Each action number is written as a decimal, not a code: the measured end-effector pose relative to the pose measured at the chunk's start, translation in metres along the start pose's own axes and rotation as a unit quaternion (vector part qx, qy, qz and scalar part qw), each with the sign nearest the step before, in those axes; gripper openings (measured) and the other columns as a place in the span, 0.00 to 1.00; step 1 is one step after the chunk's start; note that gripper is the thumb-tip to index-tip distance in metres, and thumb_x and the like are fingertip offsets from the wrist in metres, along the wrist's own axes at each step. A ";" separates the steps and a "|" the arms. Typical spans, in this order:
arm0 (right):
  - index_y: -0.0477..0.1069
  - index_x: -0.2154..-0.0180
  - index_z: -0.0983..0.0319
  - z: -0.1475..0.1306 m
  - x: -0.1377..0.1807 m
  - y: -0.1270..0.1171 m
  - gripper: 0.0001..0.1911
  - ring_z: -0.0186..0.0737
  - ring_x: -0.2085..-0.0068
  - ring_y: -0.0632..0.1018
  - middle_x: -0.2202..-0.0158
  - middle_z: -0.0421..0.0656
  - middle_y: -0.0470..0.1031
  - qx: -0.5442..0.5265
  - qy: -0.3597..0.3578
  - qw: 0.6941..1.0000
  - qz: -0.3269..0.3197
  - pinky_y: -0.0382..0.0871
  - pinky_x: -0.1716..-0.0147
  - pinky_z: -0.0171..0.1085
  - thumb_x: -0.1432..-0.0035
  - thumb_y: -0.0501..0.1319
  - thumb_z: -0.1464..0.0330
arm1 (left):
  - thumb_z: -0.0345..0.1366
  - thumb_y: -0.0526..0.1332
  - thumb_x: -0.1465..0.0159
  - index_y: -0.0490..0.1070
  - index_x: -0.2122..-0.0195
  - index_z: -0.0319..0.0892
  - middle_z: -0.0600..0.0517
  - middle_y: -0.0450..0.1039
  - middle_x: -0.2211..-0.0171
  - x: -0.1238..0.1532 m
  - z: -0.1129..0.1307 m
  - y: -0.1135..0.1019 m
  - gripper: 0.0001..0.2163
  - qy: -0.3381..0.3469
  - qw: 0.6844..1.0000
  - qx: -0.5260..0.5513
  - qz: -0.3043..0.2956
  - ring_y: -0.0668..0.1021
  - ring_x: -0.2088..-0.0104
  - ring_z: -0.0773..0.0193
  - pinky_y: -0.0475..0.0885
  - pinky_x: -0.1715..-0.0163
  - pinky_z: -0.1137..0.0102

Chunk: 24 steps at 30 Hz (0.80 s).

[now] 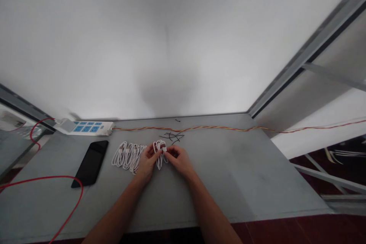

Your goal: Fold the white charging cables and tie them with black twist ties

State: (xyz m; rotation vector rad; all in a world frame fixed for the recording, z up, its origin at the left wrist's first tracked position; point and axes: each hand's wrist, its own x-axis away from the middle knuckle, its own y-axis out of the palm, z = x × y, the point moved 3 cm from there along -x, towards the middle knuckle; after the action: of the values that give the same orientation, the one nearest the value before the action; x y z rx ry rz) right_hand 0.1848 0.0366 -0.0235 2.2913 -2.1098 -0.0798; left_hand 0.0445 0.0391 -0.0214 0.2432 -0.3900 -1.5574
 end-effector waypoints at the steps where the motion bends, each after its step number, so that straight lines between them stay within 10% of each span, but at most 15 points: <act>1: 0.71 0.69 0.61 0.001 0.000 0.000 0.13 0.34 0.75 0.70 0.75 0.39 0.72 0.020 -0.006 1.000 -0.001 0.64 0.74 0.35 0.52 0.65 0.58 | 0.34 0.69 0.49 0.73 0.58 0.38 0.45 0.78 0.58 0.000 0.000 0.000 0.17 -0.002 1.000 0.005 0.000 0.78 0.56 0.58 0.70 0.53 0.65; 7: 0.70 0.71 0.60 0.000 0.000 -0.003 0.09 0.41 0.60 0.74 0.62 0.45 0.74 0.070 -0.068 0.995 -0.001 0.68 0.61 0.40 0.48 0.64 0.61 | 0.35 0.70 0.50 0.74 0.60 0.38 0.46 0.78 0.59 0.002 0.001 0.000 0.17 -0.019 0.999 0.041 0.018 0.79 0.58 0.59 0.70 0.56 0.67; 24: 0.74 0.65 0.62 -0.002 -0.003 -0.002 0.11 0.35 0.72 0.72 0.72 0.40 0.75 0.066 0.025 0.996 -0.047 0.66 0.70 0.35 0.51 0.65 0.64 | 0.35 0.72 0.53 0.74 0.60 0.39 0.48 0.79 0.63 0.005 0.005 0.002 0.18 -0.057 0.995 0.077 0.018 0.80 0.63 0.61 0.72 0.62 0.70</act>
State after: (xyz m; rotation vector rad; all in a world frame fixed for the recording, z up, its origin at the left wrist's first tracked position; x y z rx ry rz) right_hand 0.1863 0.0400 -0.0218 2.4382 -2.0402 0.1178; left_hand 0.0446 0.0348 -0.0154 0.2651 -0.6026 -1.5115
